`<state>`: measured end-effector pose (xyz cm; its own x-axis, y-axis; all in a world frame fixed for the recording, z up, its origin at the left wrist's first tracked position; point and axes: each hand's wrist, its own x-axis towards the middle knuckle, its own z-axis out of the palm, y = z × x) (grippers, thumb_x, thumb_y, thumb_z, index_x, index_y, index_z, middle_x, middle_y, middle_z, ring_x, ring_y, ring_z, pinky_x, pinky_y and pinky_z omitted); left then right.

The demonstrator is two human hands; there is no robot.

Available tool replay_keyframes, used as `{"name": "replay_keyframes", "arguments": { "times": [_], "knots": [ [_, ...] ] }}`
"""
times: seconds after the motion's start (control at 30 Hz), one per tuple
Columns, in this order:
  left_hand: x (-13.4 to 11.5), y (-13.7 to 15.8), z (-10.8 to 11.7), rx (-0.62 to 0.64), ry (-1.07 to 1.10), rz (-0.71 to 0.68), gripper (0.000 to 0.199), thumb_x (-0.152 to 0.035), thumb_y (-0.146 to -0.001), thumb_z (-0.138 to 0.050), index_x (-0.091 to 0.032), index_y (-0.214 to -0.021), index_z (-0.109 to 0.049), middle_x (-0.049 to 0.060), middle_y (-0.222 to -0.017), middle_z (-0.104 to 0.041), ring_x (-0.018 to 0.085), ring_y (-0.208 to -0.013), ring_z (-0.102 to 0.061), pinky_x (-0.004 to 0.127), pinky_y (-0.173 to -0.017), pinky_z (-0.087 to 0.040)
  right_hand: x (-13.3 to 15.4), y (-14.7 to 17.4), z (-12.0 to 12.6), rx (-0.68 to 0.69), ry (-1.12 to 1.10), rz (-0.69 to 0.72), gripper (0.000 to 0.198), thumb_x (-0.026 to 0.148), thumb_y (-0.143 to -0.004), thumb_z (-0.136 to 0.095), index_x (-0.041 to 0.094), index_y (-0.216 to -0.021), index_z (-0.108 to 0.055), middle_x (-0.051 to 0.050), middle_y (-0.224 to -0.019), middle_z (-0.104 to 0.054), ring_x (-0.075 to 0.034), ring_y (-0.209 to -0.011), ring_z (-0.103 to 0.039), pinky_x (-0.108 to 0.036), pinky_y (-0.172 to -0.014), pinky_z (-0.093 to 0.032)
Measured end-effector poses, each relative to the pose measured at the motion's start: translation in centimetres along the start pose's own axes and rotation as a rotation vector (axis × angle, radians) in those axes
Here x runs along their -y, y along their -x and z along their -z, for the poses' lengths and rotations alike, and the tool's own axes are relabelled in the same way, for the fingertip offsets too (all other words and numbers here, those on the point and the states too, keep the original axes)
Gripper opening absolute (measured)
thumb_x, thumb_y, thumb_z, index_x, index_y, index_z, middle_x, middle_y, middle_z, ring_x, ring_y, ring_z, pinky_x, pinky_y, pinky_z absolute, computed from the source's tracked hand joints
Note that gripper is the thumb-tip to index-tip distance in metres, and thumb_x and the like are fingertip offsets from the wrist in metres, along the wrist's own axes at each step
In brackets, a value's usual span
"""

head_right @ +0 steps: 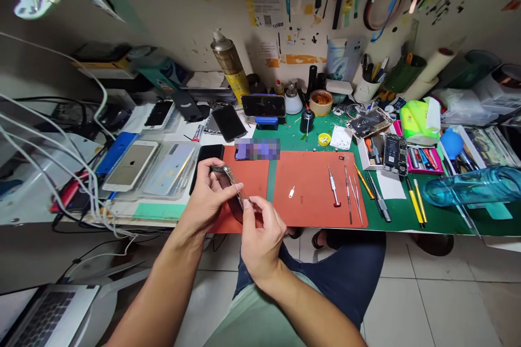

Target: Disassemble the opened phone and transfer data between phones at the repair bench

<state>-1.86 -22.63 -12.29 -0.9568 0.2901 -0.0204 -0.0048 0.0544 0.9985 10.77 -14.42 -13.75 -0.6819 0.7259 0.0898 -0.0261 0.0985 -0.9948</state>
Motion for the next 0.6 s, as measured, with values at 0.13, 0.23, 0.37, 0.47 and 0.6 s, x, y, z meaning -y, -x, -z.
{"name": "replay_keyframes", "arguments": {
  "times": [0.13,0.23,0.37,0.47,0.6],
  "knots": [
    [0.4,0.1,0.0,-0.007,-0.005,-0.044,0.068,-0.032,-0.066,-0.092,-0.026,-0.116,-0.046,0.001,-0.110,-0.055,0.019,-0.098,-0.057,0.031,-0.089,-0.047,0.4,-0.7,-0.6,0.000,0.052,0.101,0.013,0.027,-0.102,-0.068,0.021,-0.102,-0.079,-0.005,-0.096,-0.081,-0.018,-0.086,-0.076,-0.029,-0.081,-0.060],
    [0.5,0.2,-0.2,-0.019,0.003,-0.066,0.066,-0.032,-0.067,-0.091,-0.026,-0.115,-0.047,0.001,-0.113,-0.055,0.019,-0.101,-0.057,0.031,-0.092,-0.046,0.2,-0.8,-0.8,-0.022,0.078,0.227,0.012,0.020,-0.102,-0.066,0.019,-0.101,-0.078,-0.005,-0.093,-0.080,-0.016,-0.084,-0.075,-0.028,-0.079,-0.060],
    [0.5,0.2,-0.3,-0.009,0.006,-0.075,0.064,-0.030,-0.069,-0.091,-0.027,-0.115,-0.047,0.000,-0.111,-0.056,0.018,-0.097,-0.057,0.031,-0.087,-0.047,-0.1,-0.9,-0.9,-0.067,0.095,0.363,0.011,0.013,-0.100,-0.067,0.016,-0.102,-0.077,-0.004,-0.092,-0.080,-0.014,-0.084,-0.074,-0.025,-0.080,-0.060],
    [0.6,0.3,-0.3,-0.013,0.000,-0.097,0.063,-0.029,-0.070,-0.090,-0.027,-0.115,-0.047,0.000,-0.109,-0.055,0.018,-0.096,-0.057,0.031,-0.087,-0.047,-0.2,-0.9,-1.1,-0.075,0.112,0.391,0.011,0.010,-0.100,-0.067,0.016,-0.102,-0.077,-0.004,-0.092,-0.079,-0.013,-0.084,-0.073,-0.024,-0.081,-0.060],
    [1.0,0.3,-0.2,-0.011,-0.025,-0.122,0.062,-0.028,-0.072,-0.091,-0.027,-0.117,-0.048,0.000,-0.112,-0.055,0.018,-0.100,-0.057,0.031,-0.090,-0.046,-0.3,-0.9,-1.2,-0.086,0.140,0.409,0.011,0.010,-0.099,-0.068,0.016,-0.102,-0.077,-0.004,-0.091,-0.078,-0.013,-0.082,-0.071,-0.025,-0.079,-0.059]
  ]
}}
